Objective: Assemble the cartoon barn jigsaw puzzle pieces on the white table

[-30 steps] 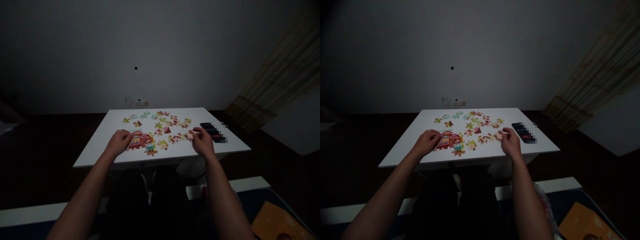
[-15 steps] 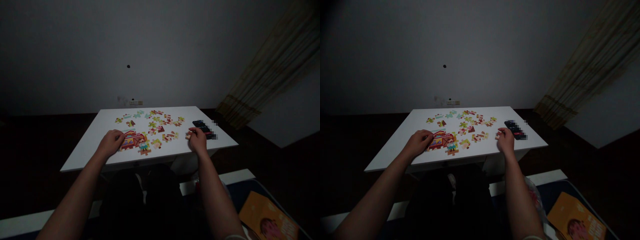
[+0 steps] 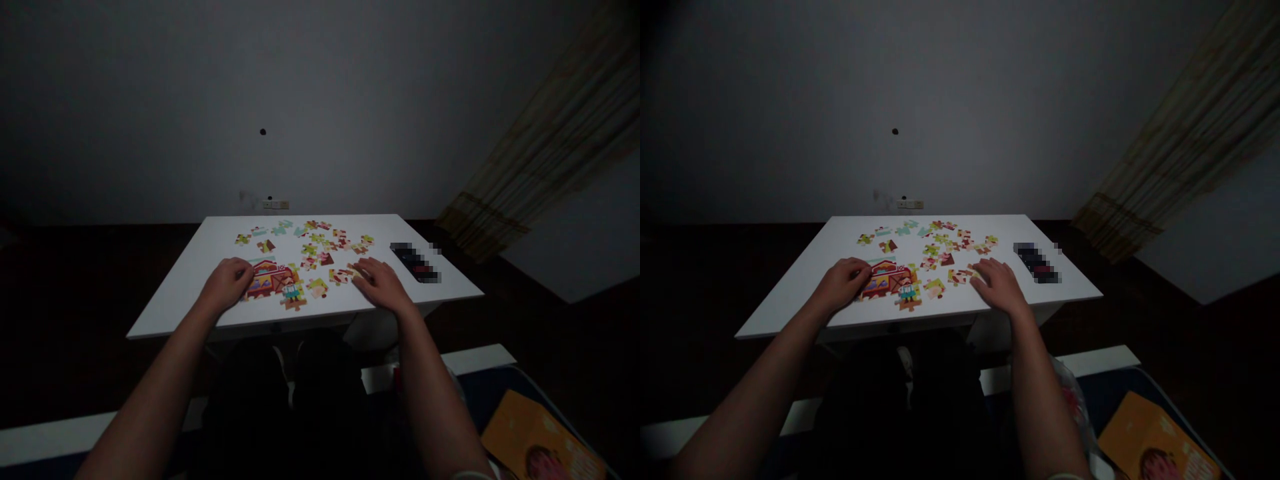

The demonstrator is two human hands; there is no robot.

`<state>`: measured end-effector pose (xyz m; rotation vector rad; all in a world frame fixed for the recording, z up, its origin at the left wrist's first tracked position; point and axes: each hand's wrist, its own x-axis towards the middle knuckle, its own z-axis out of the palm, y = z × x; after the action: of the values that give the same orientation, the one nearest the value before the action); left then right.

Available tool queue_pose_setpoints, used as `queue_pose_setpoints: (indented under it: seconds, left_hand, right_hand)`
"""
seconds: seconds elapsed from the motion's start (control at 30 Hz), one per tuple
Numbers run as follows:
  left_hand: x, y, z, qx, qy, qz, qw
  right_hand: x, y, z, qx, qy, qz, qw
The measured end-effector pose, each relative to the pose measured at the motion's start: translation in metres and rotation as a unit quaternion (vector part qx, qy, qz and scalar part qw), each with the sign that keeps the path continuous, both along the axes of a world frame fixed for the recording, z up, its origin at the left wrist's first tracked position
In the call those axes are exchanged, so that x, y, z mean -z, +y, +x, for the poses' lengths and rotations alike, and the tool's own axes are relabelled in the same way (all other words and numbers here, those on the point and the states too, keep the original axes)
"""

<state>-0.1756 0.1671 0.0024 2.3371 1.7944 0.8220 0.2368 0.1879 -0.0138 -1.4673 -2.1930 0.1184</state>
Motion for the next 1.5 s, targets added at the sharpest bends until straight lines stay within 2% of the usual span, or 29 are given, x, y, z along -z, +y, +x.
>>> queue_pose_setpoints:
  seconds: [0.2,0.43,0.53,0.67,0.77,0.9,1.0,1.1,1.2,1.5]
  left_hand:
    - [0.000,-0.001,0.001,0.000,-0.010,0.002,1.000]
    - [0.000,-0.001,0.001,-0.006,-0.010,-0.012,1.000]
    - [0.005,0.000,-0.002,-0.049,-0.064,-0.011,0.997]
    - [0.013,0.004,-0.013,-0.140,-0.186,0.021,0.972]
    - [0.016,0.005,-0.019,-0.170,-0.215,0.025,0.962]
    - [0.014,0.004,-0.016,-0.142,-0.184,0.009,0.973]
    - [0.010,0.001,-0.008,-0.071,-0.092,0.007,0.993]
    - [0.006,0.000,-0.003,-0.021,0.002,-0.008,1.000]
    - [0.006,0.000,-0.002,-0.018,0.031,-0.017,0.999]
    - [0.014,0.007,-0.009,-0.019,0.013,-0.023,0.999]
  right_hand:
    - [-0.007,-0.006,-0.003,-0.041,-0.048,-0.025,0.998]
    - [0.001,0.001,-0.002,-0.008,-0.002,0.001,1.000]
    - [0.004,0.003,-0.003,0.001,0.012,0.015,1.000]
    - [0.009,0.006,0.000,-0.001,0.026,0.029,0.999]
    - [0.013,0.008,0.001,0.013,0.030,0.031,0.999]
    - [0.011,0.007,0.000,0.009,0.026,0.031,0.999]
    - [0.006,0.003,-0.001,-0.032,0.004,0.038,0.999]
    - [0.006,0.002,-0.002,-0.050,-0.030,0.038,0.998]
    - [0.007,0.003,-0.001,-0.043,-0.035,0.028,0.998]
    - [0.005,0.003,-0.003,-0.017,-0.015,0.022,0.999]
